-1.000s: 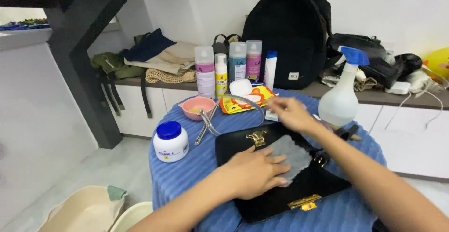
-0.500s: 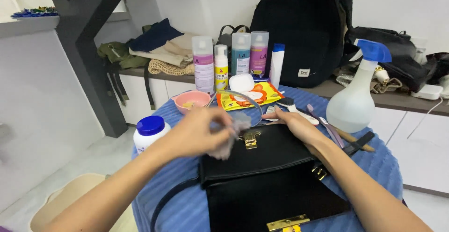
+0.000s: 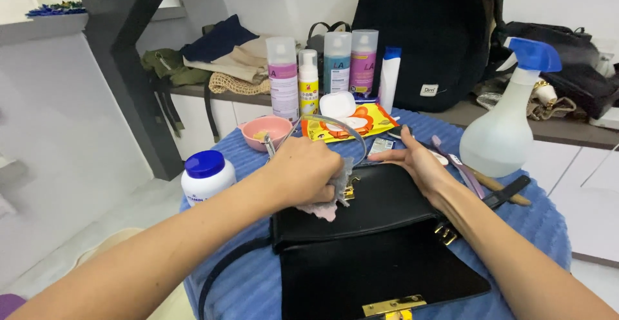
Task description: Cleaning the interior and exterior of a black leather handbag using a cloth and cleaning solution.
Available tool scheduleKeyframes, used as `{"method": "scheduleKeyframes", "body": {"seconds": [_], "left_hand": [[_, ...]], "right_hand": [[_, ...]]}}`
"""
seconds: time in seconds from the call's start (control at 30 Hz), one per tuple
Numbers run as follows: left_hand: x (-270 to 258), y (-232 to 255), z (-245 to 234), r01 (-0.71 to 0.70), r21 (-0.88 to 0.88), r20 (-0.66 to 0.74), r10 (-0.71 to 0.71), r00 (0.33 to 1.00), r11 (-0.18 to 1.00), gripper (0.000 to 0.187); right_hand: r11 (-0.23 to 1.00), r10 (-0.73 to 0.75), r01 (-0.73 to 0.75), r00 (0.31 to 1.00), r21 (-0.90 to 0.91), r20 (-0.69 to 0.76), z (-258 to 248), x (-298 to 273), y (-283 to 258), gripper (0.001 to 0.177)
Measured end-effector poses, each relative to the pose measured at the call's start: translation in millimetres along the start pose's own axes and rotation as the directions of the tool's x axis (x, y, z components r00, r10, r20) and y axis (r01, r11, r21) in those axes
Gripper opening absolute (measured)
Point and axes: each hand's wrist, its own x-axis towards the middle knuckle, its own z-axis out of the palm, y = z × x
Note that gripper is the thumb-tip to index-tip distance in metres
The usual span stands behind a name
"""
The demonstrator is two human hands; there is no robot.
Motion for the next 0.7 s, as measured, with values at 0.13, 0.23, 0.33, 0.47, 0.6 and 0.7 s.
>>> {"method": "scheduleKeyframes", "body": {"seconds": [0.13,0.23,0.33,0.47,0.6,0.7], "left_hand": [[-4.2,7.3,-6.8,0.112,-0.091,0.035,-0.109,0.993,0.99,0.024],[-10.1,15.2,-8.6,0.265,-0.35,0.052,-0.264,0.963,0.899,0.026],[-16.6,21.1,-4.1,0.323,-0.436,-0.001,-0.359,0.933,0.84,0.02],[-23.2,-3.3,8.9,0.277,-0.606,-0.144,-0.445,0.884,0.746,0.02],[-47.3,-33.5,-27.4,0.26,-0.76,-0.199,-0.595,0.779,0.596,0.014],[-51.3,-7.9,-41.2,0.142,-0.735,-0.109,-0.322,0.94,0.663,0.027]], "right_hand": [[1.0,0.004,-0.004,1.0,-0.01,0.004,1.7,2.3,0.3,0.089],[0.998,-0.062,0.062,0.998,-0.021,0.025,-1.5,8.5,4.9,0.085],[0.997,-0.071,0.072,0.997,-0.02,0.037,2.0,2.0,5.4,0.085],[0.994,-0.099,0.101,0.994,-0.047,0.042,2.6,-2.3,4.7,0.081],[0.988,-0.112,0.118,0.991,-0.1,0.068,1.0,1.5,3.7,0.08],[0.98,-0.13,0.135,0.991,-0.146,0.042,3.9,-3.1,1.2,0.077]]}}
